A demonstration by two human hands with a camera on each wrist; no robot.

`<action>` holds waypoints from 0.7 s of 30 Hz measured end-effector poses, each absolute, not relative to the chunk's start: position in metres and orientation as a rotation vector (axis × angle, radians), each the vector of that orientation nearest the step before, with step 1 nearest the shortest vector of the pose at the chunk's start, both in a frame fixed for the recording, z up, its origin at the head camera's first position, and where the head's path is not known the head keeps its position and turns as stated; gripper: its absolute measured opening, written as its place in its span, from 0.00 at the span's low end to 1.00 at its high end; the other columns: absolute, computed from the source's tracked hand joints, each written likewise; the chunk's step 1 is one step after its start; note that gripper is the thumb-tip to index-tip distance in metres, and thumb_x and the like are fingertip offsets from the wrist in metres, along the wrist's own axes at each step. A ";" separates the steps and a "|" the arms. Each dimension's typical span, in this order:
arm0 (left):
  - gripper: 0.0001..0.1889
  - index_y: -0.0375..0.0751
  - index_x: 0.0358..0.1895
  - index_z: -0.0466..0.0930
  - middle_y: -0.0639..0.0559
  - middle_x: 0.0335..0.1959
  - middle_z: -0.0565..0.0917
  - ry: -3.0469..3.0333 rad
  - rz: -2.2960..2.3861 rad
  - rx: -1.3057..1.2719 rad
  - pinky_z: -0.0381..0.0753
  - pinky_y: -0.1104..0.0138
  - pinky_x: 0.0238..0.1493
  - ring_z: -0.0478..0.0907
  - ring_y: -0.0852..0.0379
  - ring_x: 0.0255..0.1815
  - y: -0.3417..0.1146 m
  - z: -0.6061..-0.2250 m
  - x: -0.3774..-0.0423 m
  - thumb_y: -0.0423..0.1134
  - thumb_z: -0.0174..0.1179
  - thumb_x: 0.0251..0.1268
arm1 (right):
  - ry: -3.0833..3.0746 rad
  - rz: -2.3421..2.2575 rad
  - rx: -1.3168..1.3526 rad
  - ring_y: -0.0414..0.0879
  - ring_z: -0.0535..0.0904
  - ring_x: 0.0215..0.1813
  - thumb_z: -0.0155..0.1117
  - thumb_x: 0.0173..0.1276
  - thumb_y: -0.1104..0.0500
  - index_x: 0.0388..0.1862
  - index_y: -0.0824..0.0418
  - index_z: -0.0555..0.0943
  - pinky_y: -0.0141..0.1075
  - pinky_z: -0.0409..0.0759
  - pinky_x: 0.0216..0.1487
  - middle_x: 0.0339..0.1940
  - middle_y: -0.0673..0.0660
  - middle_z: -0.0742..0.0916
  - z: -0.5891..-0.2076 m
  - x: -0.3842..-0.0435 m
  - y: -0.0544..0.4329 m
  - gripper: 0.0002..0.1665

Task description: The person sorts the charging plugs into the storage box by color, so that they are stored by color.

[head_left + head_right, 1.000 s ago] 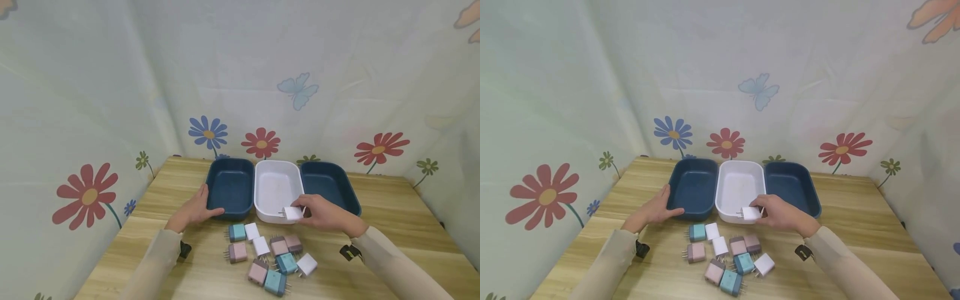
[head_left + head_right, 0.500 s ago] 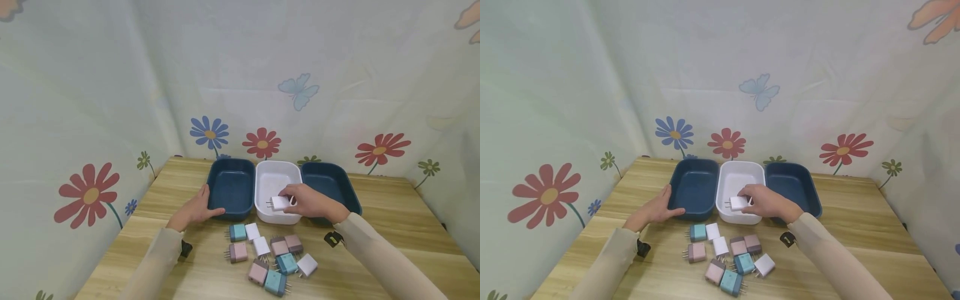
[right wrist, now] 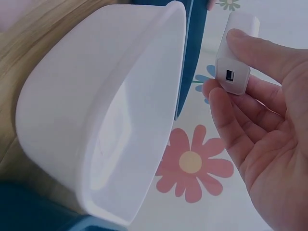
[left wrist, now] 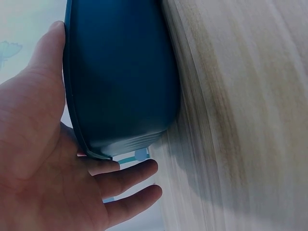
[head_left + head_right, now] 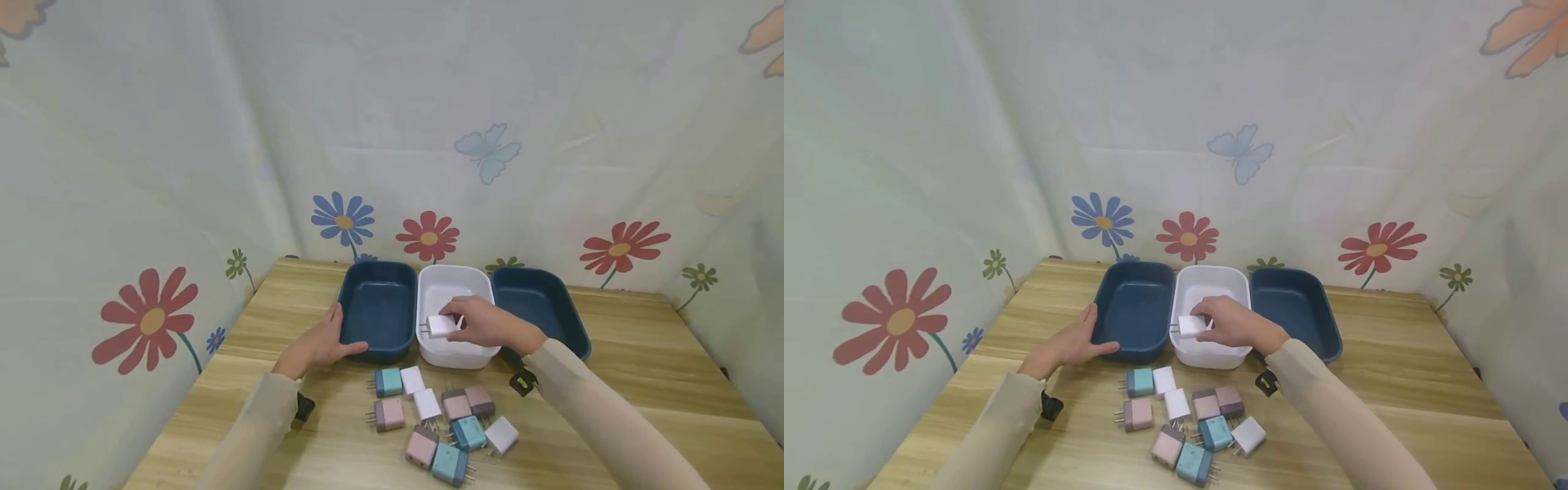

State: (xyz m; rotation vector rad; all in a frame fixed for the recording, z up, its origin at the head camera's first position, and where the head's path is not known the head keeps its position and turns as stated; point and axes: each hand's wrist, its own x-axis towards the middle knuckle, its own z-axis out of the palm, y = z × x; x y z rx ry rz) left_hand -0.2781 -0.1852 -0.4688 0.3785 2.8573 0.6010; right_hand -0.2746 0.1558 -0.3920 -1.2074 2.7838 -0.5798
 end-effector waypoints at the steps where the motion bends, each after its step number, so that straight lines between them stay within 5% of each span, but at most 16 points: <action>1: 0.67 0.29 0.73 0.33 0.33 0.74 0.38 2.856 0.599 0.373 0.51 0.52 0.69 0.44 0.41 0.74 -0.185 -0.469 -0.278 0.79 0.50 0.46 | 2.783 -0.578 -1.208 0.46 0.78 0.37 0.73 0.56 0.58 0.51 0.63 0.80 0.32 0.78 0.39 0.39 0.51 0.82 -0.392 -0.276 0.154 0.24; 21: 0.65 0.30 0.73 0.33 0.35 0.75 0.38 2.850 0.603 0.370 0.53 0.51 0.69 0.44 0.40 0.74 -0.185 -0.466 -0.277 0.77 0.52 0.48 | 2.752 -0.552 -1.079 0.44 0.79 0.38 0.74 0.56 0.57 0.50 0.60 0.82 0.32 0.78 0.42 0.40 0.52 0.85 -0.402 -0.317 0.111 0.22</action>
